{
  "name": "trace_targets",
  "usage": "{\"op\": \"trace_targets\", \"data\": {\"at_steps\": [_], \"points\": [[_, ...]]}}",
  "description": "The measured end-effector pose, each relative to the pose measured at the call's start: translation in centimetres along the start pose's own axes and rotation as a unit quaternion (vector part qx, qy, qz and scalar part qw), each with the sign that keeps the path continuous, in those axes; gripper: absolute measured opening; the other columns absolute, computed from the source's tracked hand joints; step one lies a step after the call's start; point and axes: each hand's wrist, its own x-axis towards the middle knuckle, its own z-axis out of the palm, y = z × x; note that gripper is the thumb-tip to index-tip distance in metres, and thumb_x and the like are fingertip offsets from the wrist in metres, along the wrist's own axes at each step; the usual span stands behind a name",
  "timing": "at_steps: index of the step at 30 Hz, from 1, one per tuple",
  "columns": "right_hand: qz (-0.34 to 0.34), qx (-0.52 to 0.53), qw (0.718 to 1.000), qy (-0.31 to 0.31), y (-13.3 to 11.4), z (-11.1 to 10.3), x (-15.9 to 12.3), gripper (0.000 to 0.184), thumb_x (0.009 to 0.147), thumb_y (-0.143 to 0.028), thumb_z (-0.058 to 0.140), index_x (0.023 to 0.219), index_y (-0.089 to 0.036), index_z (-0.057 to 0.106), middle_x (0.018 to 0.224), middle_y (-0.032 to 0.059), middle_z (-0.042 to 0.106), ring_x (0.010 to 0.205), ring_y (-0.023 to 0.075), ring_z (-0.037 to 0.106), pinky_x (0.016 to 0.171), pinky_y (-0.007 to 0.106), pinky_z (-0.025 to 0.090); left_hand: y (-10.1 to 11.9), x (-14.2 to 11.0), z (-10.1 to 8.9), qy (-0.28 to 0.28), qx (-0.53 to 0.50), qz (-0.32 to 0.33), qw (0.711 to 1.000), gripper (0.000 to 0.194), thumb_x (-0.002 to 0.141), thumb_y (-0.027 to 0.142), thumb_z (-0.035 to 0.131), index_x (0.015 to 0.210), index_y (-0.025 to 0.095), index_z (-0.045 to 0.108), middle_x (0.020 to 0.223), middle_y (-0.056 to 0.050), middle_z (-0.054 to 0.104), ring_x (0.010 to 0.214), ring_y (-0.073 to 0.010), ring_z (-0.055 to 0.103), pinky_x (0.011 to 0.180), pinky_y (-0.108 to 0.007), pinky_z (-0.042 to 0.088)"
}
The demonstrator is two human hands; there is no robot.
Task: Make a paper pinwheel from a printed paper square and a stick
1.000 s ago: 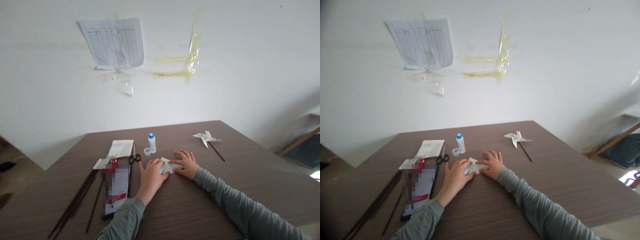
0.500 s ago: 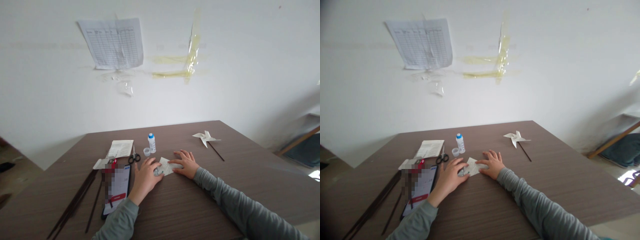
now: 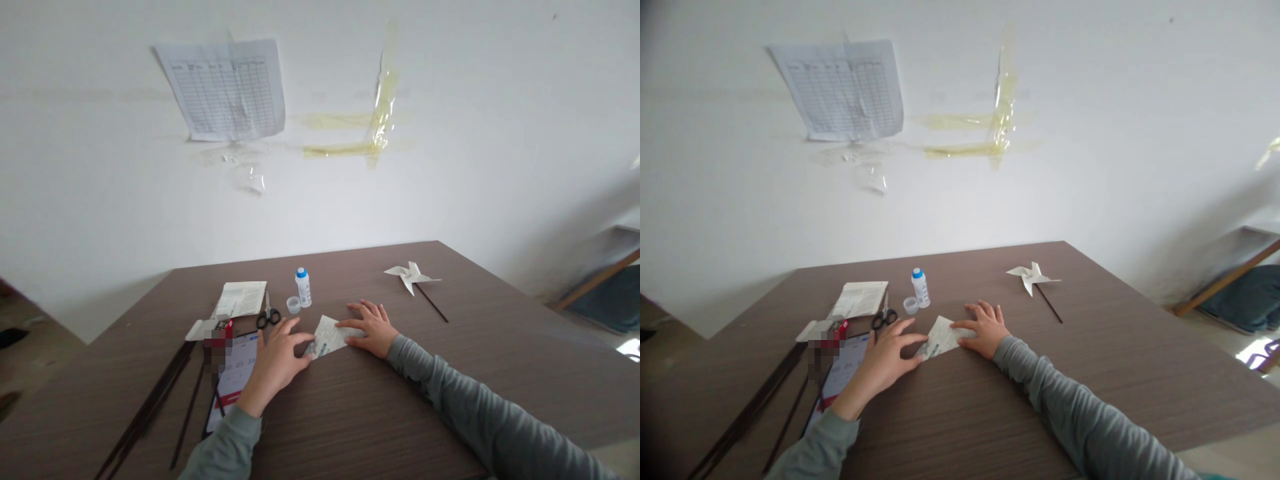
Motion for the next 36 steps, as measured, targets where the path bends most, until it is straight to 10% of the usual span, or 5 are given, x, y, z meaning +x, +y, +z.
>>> {"op": "trace_targets", "data": {"at_steps": [36], "points": [[-0.007, -0.013, 1.000, 0.026, 0.9, 0.9, 0.1, 0.059, 0.117, -0.050, 0.089, 0.175, -0.056, 0.085, 0.204, 0.0077, 0.060, 0.197, 0.0557, 0.034, 0.156, 0.097, 0.021, -1.7, 0.3, -0.3, 0.001, -0.018, 0.031, 0.999, 0.068, 0.111, 0.019, 0.086, 0.176, 0.038, 0.085, 0.202, -0.013, 0.064, 0.199, -0.0465, 0.043, 0.159, -0.088, 0.032]]}}
